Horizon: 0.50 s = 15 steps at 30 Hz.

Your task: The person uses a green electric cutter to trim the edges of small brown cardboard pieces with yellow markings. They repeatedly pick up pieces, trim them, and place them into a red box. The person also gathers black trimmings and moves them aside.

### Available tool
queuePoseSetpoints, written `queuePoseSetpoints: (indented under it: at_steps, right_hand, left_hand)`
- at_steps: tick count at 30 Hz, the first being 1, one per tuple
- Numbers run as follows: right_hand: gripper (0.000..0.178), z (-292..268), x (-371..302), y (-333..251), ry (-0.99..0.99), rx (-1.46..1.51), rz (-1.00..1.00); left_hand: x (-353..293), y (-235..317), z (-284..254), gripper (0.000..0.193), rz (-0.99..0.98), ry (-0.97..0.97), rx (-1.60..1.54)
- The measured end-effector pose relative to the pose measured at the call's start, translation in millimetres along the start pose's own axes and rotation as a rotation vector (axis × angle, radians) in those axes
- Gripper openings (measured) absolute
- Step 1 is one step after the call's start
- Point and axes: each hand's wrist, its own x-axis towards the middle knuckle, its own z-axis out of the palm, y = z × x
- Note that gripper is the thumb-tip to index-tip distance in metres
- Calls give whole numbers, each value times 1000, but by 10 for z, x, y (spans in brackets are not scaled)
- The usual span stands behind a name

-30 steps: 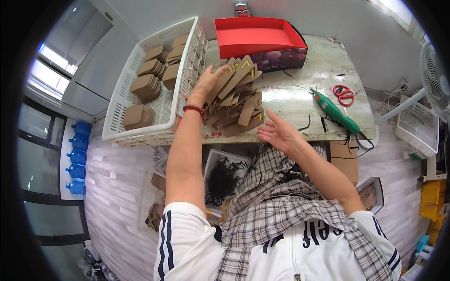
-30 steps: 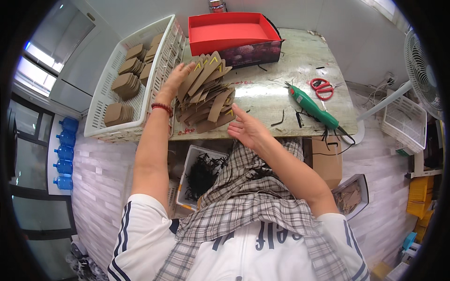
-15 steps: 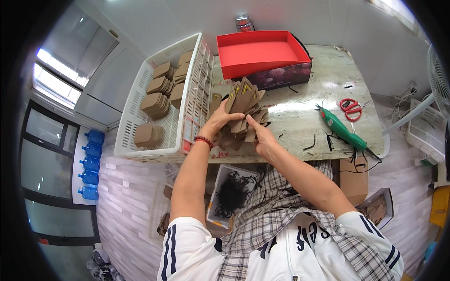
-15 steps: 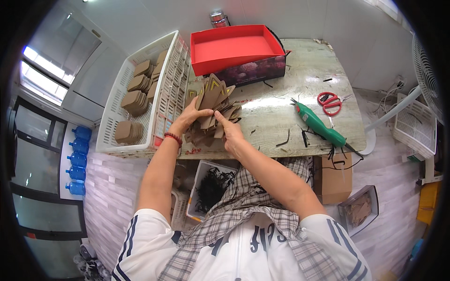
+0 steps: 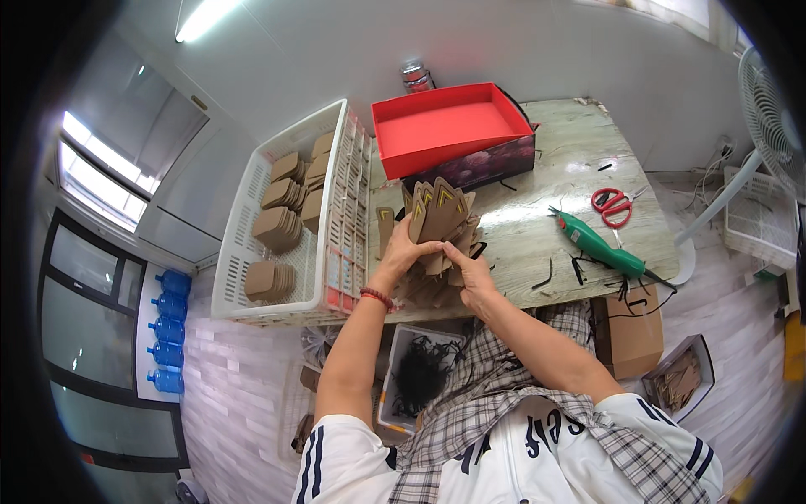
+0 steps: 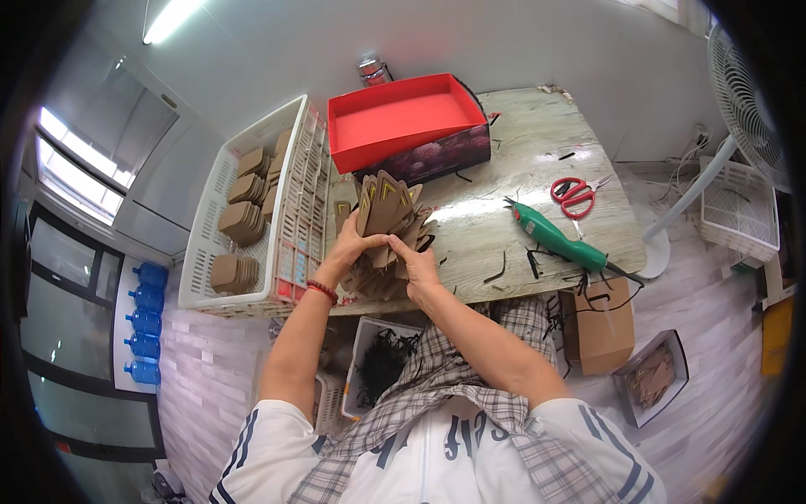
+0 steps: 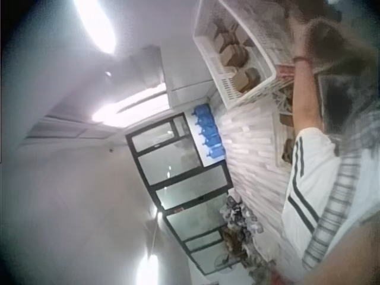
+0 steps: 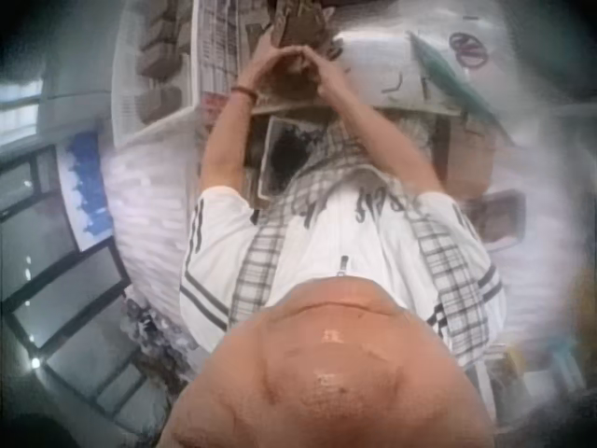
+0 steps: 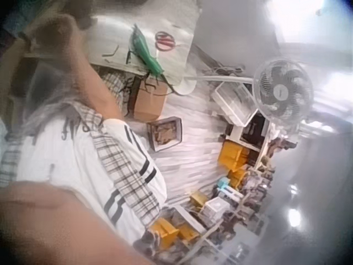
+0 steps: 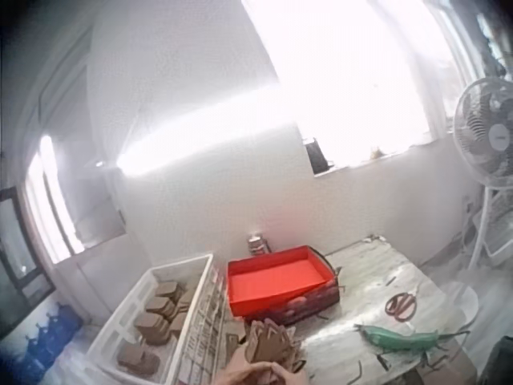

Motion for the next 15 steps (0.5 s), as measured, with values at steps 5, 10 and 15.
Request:
queuePoseSetpoints:
  at_steps: [5, 10, 15]
  right_hand:
    - [80, -136, -1, -144, 27, -54, -67]
    - [58, -162, -86, -322, -18, 50, 64]
    - [58, -131, -346, -496, -7, 115, -73]
  left_hand:
    - [80, 132, 197, 89, 19, -55, -117]
    - [130, 328, 372, 87, 77, -83, -222]
    - [89, 685, 479, 87, 201, -42, -181]
